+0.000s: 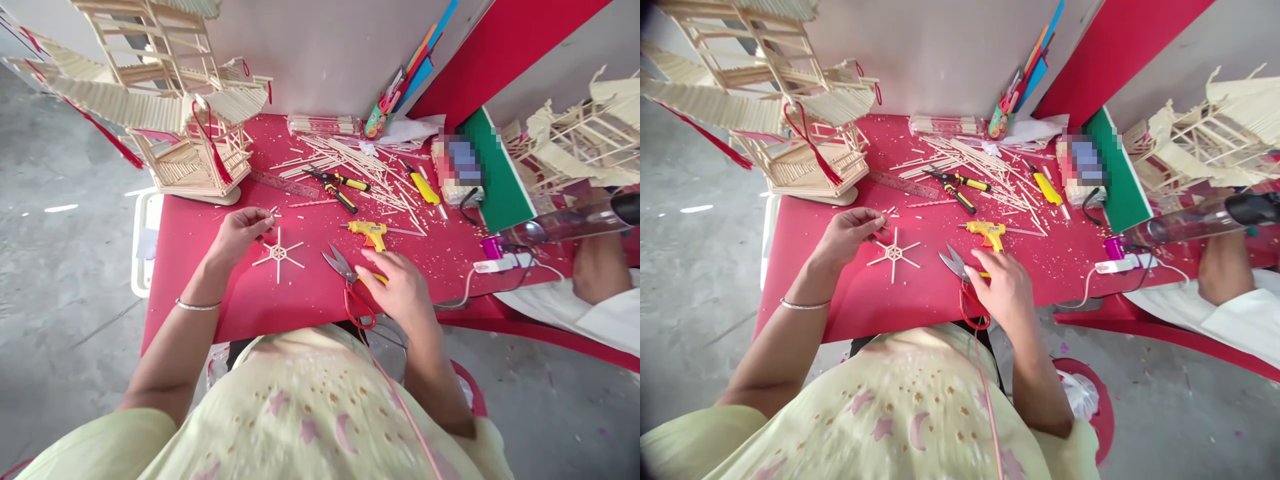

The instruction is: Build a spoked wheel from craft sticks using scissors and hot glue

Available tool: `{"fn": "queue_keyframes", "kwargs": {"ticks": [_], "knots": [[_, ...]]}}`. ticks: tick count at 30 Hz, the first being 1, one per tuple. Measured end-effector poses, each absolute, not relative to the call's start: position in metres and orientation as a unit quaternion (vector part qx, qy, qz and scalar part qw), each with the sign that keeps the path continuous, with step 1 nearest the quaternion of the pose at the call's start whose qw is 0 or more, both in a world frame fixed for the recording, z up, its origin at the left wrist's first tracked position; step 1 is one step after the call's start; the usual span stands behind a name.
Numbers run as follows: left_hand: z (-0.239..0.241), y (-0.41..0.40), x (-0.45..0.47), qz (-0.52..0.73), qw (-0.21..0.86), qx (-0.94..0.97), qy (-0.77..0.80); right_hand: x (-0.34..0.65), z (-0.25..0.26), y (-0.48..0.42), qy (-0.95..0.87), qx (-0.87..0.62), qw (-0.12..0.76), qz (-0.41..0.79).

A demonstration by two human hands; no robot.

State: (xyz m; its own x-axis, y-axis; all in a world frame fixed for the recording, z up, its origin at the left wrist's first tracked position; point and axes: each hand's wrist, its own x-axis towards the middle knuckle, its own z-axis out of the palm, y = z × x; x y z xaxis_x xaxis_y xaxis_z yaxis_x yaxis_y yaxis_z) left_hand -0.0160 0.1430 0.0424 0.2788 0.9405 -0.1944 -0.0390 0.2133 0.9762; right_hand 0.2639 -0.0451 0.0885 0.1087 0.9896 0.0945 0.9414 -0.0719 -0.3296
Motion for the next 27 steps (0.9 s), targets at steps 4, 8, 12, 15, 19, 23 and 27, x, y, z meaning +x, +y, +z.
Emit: {"fn": "queue_keyframes", "kwargs": {"ticks": [4, 8, 12, 15, 19, 23, 27], "knots": [[0.04, 0.146, -0.018, 0.387, 0.636, 0.494, 0.448, 0.274, 0.094, 0.028, -0.667, -0.721, 0.175, 0.07], [0.032, 0.149, -0.021, 0.385, 0.628, 0.506, 0.449, 0.282, 0.077, 0.107, -0.668, -0.736, 0.105, 0.033], [0.024, 0.15, -0.026, 0.37, 0.541, 0.568, 0.496, 0.267, 0.067, 0.145, -0.682, -0.729, 0.046, 0.034], [0.019, 0.15, -0.033, 0.319, 0.441, 0.671, 0.504, 0.249, 0.076, 0.133, -0.705, -0.703, 0.064, 0.059], [0.014, 0.149, -0.04, 0.268, 0.363, 0.744, 0.493, 0.253, 0.086, 0.086, -0.677, -0.726, 0.088, 0.079], [0.012, 0.146, -0.041, 0.249, 0.329, 0.757, 0.507, 0.288, 0.074, 0.033, -0.57, -0.819, 0.051, 0.039], [0.014, 0.142, -0.039, 0.245, 0.308, 0.769, 0.504, 0.317, 0.049, 0.004, -0.513, -0.852, 0.002, 0.104]]}}
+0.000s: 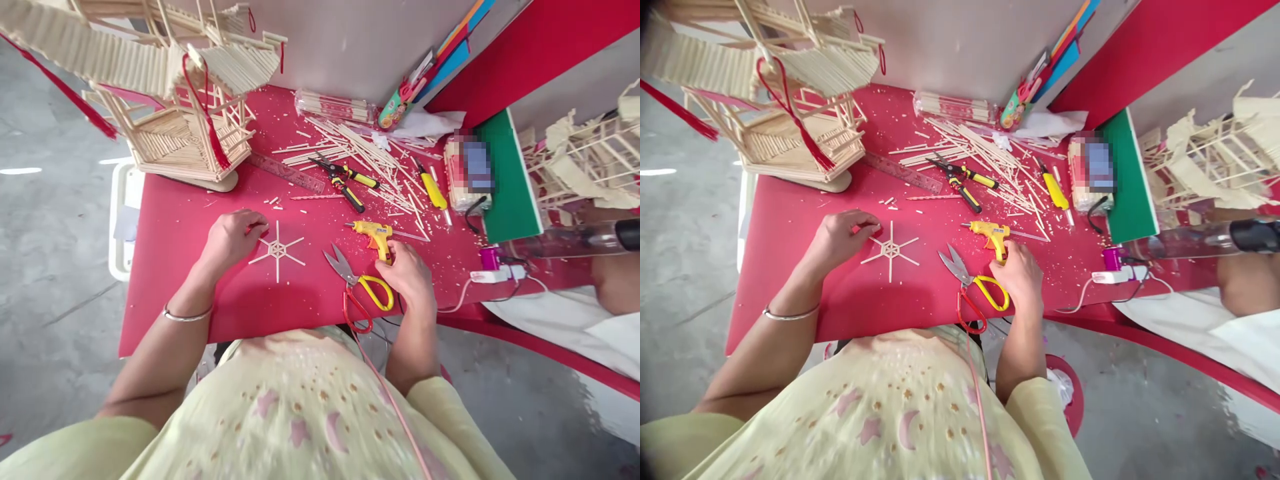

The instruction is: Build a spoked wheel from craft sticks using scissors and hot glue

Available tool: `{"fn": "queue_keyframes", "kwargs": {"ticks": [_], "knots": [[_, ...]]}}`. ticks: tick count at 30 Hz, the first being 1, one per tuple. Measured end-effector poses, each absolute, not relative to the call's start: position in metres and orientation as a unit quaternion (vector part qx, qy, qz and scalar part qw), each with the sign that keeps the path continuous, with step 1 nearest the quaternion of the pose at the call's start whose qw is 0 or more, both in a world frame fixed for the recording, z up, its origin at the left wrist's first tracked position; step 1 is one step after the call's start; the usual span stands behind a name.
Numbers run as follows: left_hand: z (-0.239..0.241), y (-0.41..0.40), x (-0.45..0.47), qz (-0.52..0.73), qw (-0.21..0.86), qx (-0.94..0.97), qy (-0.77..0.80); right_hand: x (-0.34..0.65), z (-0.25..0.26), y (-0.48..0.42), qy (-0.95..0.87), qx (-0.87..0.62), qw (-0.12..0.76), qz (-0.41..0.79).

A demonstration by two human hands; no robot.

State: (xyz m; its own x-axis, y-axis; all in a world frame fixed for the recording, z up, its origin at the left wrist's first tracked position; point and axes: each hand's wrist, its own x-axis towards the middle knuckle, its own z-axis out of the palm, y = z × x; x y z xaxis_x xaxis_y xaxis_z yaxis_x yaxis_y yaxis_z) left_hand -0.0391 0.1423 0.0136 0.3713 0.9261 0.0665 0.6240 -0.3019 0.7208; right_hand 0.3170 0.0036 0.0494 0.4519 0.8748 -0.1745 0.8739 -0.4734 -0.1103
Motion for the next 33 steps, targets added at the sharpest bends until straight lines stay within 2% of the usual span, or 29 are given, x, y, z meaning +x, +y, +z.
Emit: {"fn": "queue_keyframes", "kwargs": {"ticks": [6, 8, 10, 13, 15, 17, 21, 25, 28, 33], "knots": [[0.013, 0.137, -0.041, 0.259, 0.307, 0.767, 0.501, 0.336, 0.022, 0.009, -0.461, -0.874, 0.079, 0.133], [0.009, 0.133, -0.044, 0.259, 0.308, 0.763, 0.506, 0.341, 0.023, 0.003, -0.421, -0.883, 0.13, 0.162], [0.006, 0.13, -0.047, 0.257, 0.312, 0.761, 0.508, 0.342, 0.03, -0.013, -0.367, -0.877, 0.248, 0.185], [0.005, 0.125, -0.051, 0.254, 0.318, 0.76, 0.506, 0.332, 0.049, -0.048, -0.313, -0.787, 0.464, 0.262], [0.008, 0.121, -0.053, 0.246, 0.321, 0.759, 0.51, 0.318, 0.063, -0.07, -0.307, -0.727, 0.524, 0.321], [0.011, 0.118, -0.054, 0.232, 0.329, 0.753, 0.52, 0.3, 0.074, -0.086, -0.323, -0.695, 0.532, 0.359], [0.018, 0.109, -0.055, 0.207, 0.363, 0.733, 0.537, 0.262, 0.085, -0.095, -0.394, -0.687, 0.487, 0.367], [0.024, 0.106, -0.059, 0.242, 0.377, 0.693, 0.566, 0.233, 0.091, -0.077, -0.433, -0.745, 0.43, 0.269], [0.032, 0.113, -0.061, 0.267, 0.38, 0.668, 0.581, 0.221, 0.1, -0.051, -0.484, -0.735, 0.411, 0.237], [0.044, 0.138, -0.054, 0.243, 0.426, 0.707, 0.51, 0.209, 0.1, -0.011, -0.592, -0.73, 0.318, 0.125]]}}
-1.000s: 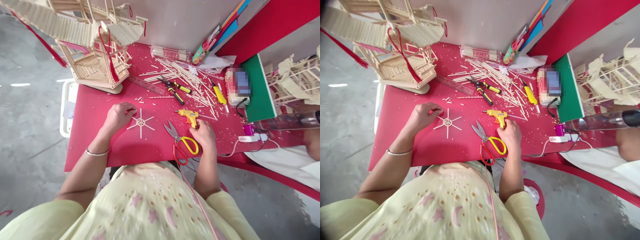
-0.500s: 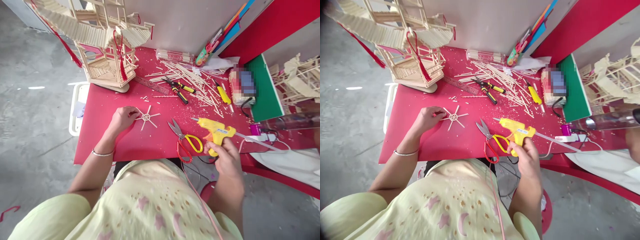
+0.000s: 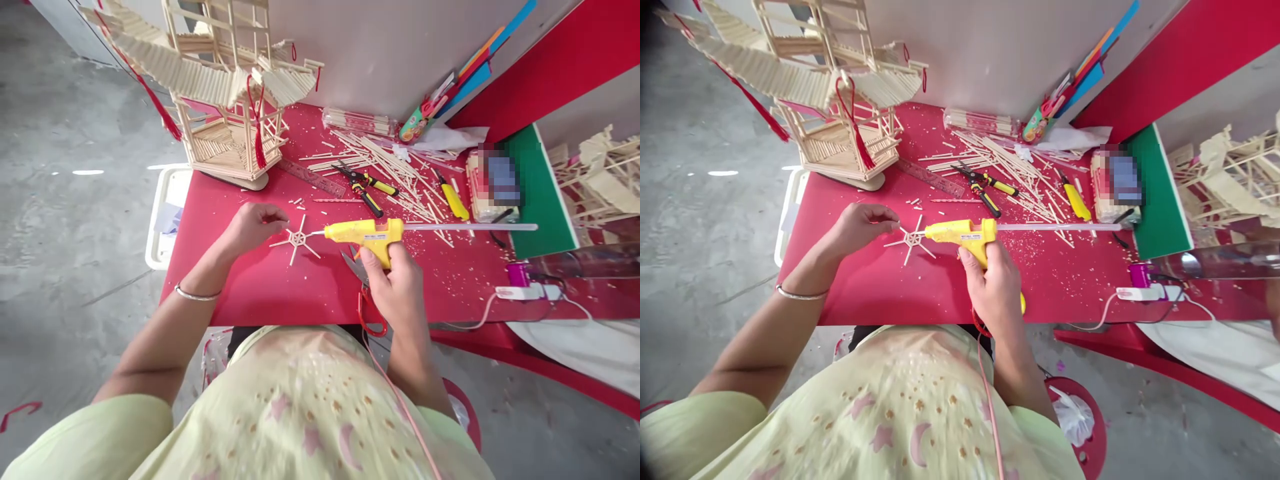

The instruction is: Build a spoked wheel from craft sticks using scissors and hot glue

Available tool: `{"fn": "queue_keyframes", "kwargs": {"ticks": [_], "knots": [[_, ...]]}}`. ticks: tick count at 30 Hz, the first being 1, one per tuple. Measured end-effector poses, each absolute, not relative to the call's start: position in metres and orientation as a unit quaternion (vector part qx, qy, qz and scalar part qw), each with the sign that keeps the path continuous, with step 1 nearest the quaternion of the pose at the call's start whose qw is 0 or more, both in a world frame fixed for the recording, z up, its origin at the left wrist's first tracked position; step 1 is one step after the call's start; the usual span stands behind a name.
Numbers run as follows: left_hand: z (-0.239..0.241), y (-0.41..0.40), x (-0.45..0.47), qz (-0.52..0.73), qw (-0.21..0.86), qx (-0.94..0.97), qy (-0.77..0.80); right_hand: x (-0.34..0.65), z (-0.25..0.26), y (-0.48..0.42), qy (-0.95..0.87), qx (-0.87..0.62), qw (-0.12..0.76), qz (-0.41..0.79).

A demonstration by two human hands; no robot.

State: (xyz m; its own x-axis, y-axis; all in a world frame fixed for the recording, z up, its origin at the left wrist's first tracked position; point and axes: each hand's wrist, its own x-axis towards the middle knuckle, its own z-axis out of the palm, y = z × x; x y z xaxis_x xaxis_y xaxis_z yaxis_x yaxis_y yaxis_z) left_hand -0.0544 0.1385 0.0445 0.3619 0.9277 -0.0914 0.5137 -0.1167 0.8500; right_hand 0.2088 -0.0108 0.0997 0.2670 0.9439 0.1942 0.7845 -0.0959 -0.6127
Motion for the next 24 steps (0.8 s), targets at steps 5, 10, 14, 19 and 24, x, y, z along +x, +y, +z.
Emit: {"fn": "queue_keyframes", "kwargs": {"ticks": [5, 10, 14, 19, 24], "knots": [[0.038, 0.164, -0.039, 0.239, 0.476, 0.716, 0.452, 0.204, 0.08, 0.005, -0.612, -0.754, 0.237, 0.033], [0.023, 0.174, -0.031, 0.234, 0.53, 0.691, 0.432, 0.207, 0.065, 0.011, -0.61, -0.768, 0.194, 0.005], [0.018, 0.177, -0.036, 0.212, 0.522, 0.695, 0.447, 0.197, 0.057, 0.023, -0.622, -0.765, 0.17, -0.009], [0.019, 0.185, -0.037, 0.201, 0.463, 0.744, 0.437, 0.184, 0.05, 0.04, -0.619, -0.774, 0.126, -0.032], [0.024, 0.192, -0.03, 0.202, 0.442, 0.762, 0.427, 0.182, 0.044, 0.051, -0.618, -0.777, 0.116, -0.038]]}}
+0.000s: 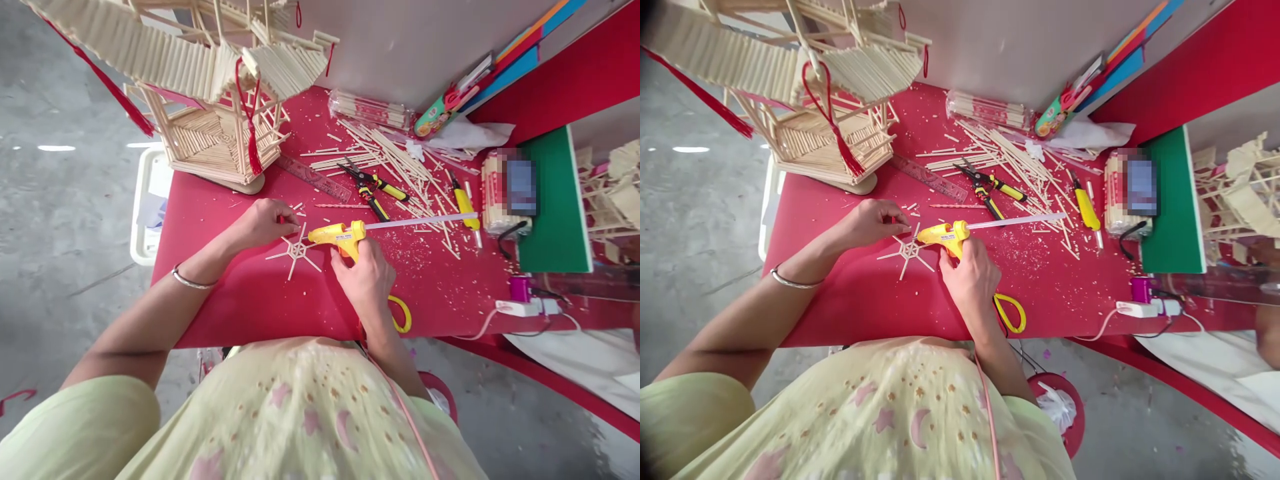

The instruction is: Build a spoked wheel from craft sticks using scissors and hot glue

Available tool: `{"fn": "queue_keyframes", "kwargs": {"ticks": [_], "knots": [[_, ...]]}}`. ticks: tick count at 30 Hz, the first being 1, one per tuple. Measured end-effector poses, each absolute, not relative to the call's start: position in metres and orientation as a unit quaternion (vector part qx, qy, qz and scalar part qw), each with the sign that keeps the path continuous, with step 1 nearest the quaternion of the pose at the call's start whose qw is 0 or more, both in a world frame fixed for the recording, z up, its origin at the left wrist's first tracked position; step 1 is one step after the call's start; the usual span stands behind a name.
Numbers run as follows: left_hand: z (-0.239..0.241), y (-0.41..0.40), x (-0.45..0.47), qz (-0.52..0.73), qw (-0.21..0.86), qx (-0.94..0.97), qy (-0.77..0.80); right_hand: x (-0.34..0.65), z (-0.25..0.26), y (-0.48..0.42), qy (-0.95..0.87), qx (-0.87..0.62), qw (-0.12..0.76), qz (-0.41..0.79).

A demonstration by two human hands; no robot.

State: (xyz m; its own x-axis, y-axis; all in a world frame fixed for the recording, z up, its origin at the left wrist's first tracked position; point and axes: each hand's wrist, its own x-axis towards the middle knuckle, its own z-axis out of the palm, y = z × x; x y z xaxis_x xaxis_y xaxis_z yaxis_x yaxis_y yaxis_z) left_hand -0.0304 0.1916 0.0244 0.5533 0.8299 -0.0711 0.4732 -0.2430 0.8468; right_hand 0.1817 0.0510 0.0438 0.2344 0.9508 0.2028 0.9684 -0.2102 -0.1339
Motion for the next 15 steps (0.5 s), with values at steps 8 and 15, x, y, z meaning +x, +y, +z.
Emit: {"fn": "queue_keyframes", "kwargs": {"ticks": [8, 15], "knots": [[0.0194, 0.1909, -0.0331, 0.166, 0.463, 0.748, 0.445, 0.1785, 0.0407, 0.0574, -0.637, -0.765, 0.094, -0.011], [0.0202, 0.188, -0.031, 0.149, 0.452, 0.762, 0.44, 0.176, 0.0406, 0.056, -0.644, -0.758, 0.103, -0.002]]}}
